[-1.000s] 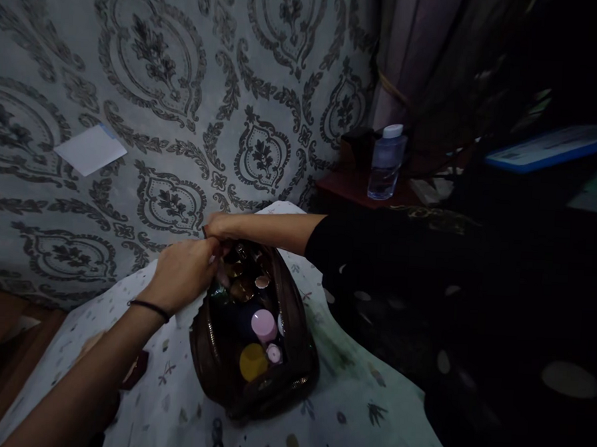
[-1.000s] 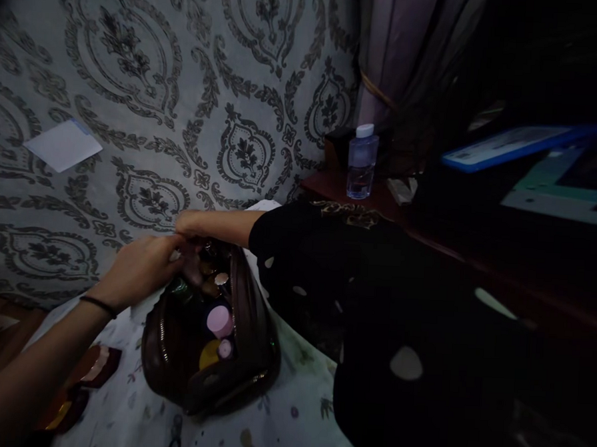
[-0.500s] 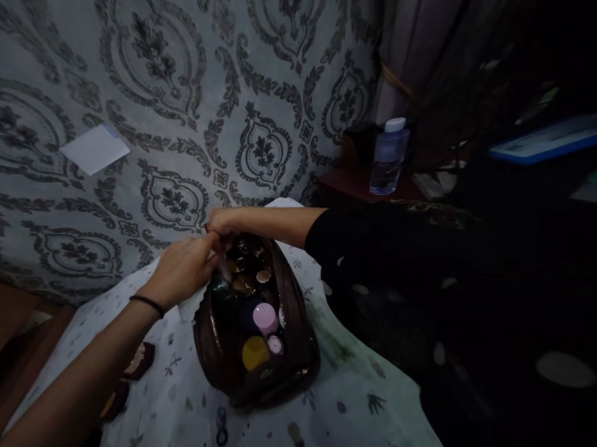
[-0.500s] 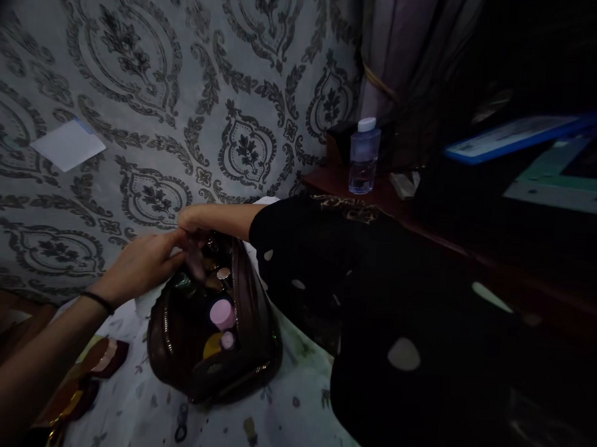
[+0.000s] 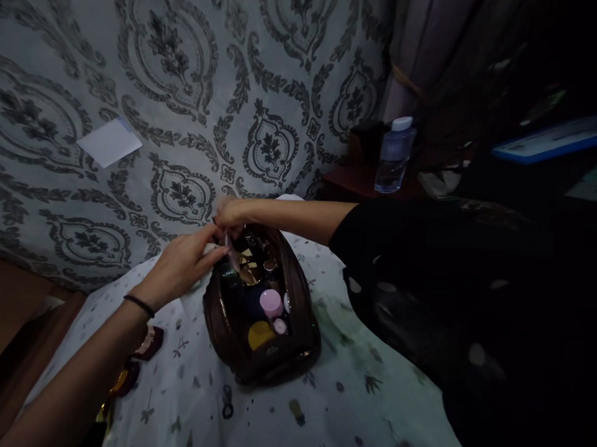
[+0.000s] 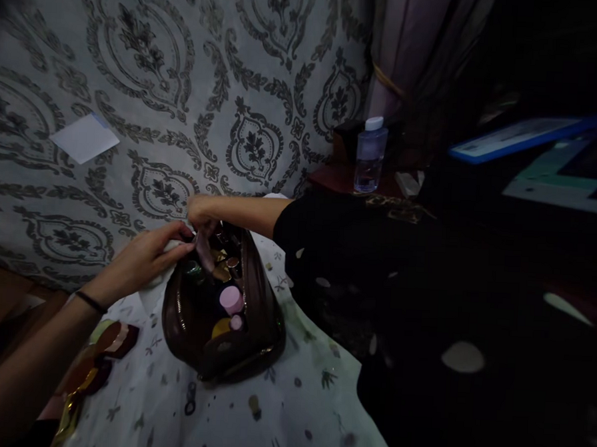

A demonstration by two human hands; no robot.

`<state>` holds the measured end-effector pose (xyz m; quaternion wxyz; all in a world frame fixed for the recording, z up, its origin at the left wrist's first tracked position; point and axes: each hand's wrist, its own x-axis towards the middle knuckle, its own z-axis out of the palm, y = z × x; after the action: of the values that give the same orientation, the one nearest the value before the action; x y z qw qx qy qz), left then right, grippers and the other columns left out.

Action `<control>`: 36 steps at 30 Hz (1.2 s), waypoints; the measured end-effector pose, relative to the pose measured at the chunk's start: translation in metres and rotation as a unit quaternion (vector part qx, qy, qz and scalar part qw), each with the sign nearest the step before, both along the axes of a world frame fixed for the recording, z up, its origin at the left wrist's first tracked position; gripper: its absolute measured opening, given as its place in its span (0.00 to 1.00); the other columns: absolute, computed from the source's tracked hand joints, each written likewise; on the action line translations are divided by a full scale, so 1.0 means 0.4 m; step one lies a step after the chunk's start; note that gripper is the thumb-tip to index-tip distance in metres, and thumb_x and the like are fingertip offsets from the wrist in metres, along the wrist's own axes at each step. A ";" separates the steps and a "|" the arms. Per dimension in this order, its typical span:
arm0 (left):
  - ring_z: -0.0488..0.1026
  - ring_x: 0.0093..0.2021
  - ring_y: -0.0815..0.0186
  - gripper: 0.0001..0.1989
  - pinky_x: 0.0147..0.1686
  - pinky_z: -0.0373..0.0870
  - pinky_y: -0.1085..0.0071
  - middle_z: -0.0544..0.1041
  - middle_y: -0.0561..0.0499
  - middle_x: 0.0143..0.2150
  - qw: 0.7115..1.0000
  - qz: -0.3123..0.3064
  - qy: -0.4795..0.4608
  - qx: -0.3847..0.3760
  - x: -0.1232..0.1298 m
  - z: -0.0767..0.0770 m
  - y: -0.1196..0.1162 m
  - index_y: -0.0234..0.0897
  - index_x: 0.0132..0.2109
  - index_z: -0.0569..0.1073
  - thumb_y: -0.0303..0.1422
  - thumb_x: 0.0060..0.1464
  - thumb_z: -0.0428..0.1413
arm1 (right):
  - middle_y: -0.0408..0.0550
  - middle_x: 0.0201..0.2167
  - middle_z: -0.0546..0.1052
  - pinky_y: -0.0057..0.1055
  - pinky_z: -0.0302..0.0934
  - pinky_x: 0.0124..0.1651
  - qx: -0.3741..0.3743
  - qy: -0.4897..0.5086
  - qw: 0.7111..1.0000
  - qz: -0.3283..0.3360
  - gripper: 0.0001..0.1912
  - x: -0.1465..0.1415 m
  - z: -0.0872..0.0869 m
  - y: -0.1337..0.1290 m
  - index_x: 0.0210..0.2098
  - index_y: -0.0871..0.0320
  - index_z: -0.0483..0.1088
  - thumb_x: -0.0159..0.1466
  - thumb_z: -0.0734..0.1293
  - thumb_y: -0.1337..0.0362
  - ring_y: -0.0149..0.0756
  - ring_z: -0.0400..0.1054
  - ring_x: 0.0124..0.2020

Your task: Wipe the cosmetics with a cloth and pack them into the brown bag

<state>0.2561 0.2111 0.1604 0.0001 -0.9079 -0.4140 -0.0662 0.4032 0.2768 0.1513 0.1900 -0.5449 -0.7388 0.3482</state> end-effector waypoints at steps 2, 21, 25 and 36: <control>0.76 0.39 0.59 0.18 0.37 0.66 0.69 0.80 0.50 0.38 1.000 0.000 0.017 -0.022 -0.003 0.006 -0.010 0.40 0.45 0.73 0.48 0.62 0.48 | 0.52 0.29 0.80 0.27 0.69 0.34 0.005 -0.026 0.999 -0.019 0.08 0.006 0.017 -0.014 0.39 0.72 0.76 0.60 0.70 0.72 0.36 0.75 0.31; 0.76 0.47 0.56 0.15 0.44 0.68 0.68 0.81 0.51 0.46 0.991 -0.012 0.128 -0.032 0.000 -0.005 -0.027 0.47 0.48 0.78 0.44 0.57 0.57 | 0.46 0.25 0.77 0.18 0.65 0.26 0.098 0.072 0.992 -0.027 0.05 0.093 0.022 -0.136 0.34 0.65 0.73 0.63 0.65 0.76 0.27 0.72 0.25; 0.76 0.46 0.56 0.18 0.43 0.68 0.67 0.81 0.50 0.44 0.998 -0.002 0.063 -0.029 -0.013 -0.003 -0.037 0.44 0.48 0.77 0.47 0.54 0.59 | 0.47 0.26 0.78 0.19 0.65 0.25 0.105 0.106 0.988 -0.037 0.05 0.112 0.015 -0.153 0.34 0.65 0.72 0.63 0.64 0.76 0.26 0.72 0.24; 0.75 0.39 0.65 0.11 0.42 0.69 0.71 0.79 0.51 0.38 0.940 0.058 -0.335 -0.021 -0.136 -0.085 -0.158 0.37 0.42 0.74 0.39 0.61 0.53 | 0.54 0.30 0.80 0.24 0.62 0.33 0.189 0.067 0.973 -0.113 0.08 0.167 -0.015 -0.208 0.36 0.67 0.74 0.64 0.62 0.76 0.29 0.72 0.28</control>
<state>0.2016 0.1480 0.1262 -0.1537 -0.8073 -0.4434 -0.3578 0.4701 0.1934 0.1453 0.3767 -0.5549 -0.7103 0.2138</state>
